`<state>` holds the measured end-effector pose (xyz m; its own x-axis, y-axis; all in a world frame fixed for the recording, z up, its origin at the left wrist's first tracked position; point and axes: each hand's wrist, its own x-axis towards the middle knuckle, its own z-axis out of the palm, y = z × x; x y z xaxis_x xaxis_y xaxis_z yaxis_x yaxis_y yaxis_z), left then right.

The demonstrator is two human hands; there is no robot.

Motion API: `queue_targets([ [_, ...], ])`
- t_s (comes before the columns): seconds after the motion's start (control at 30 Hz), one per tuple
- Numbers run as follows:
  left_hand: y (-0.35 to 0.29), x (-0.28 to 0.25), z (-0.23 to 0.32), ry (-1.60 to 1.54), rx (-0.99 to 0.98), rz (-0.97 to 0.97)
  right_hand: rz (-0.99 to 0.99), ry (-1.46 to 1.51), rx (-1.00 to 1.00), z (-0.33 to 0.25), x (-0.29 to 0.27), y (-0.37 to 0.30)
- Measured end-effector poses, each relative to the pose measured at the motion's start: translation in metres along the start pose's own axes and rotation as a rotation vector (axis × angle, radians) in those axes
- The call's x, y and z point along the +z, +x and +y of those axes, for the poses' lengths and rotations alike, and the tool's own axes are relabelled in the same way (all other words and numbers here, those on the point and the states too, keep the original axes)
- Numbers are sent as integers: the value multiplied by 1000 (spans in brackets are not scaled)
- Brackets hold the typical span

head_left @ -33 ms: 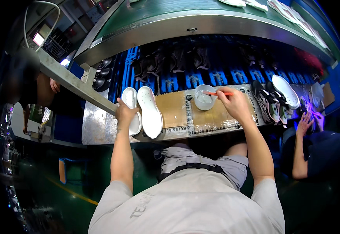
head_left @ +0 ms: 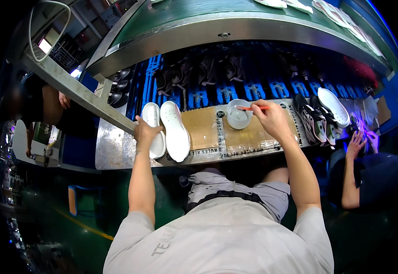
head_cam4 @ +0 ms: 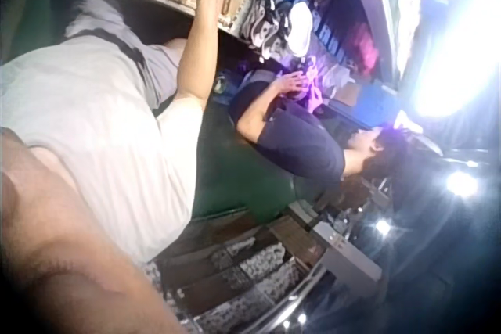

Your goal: The person dips a brush into a container of adhesive and applies the liquid across shoe soles one by one at a workstation.

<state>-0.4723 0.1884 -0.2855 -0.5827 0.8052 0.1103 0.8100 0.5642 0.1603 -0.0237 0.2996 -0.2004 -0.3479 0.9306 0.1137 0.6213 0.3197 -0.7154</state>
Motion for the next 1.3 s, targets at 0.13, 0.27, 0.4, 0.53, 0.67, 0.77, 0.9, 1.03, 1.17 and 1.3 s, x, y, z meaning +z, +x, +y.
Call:
queue_targets([
  [0.13,8,15,-32,-375,-43,-119,-107,-117,68,-3,8,11],
  [0.27,-7,25,-70,-1115,-293,-289,35,44,45,-21,-6,-4],
  [0.4,-62,-43,-37,-1912,-433,-404,228,371,-161,3,-5,-17],
  [0.53,-91,-52,-21,-2306,-49,-589,96,274,-40,6,-4,-22],
  [0.67,-97,-15,-20,-2479,-44,-746,105,431,-86,2,-5,-30],
  [0.77,-111,-27,25,-2360,-20,-782,46,558,-218,-2,-10,-33],
  [0.9,-114,-7,53,-2483,-64,-993,-20,572,-197,-27,-10,-36],
  [1.03,-116,16,61,-2130,-353,-681,-58,528,-166,-17,-2,-40],
  [1.17,-133,-17,82,-2354,-61,-787,-100,588,-134,-14,-1,-47],
  [1.3,-144,-15,79,-2589,-104,-682,-117,623,-134,-23,2,-47],
])
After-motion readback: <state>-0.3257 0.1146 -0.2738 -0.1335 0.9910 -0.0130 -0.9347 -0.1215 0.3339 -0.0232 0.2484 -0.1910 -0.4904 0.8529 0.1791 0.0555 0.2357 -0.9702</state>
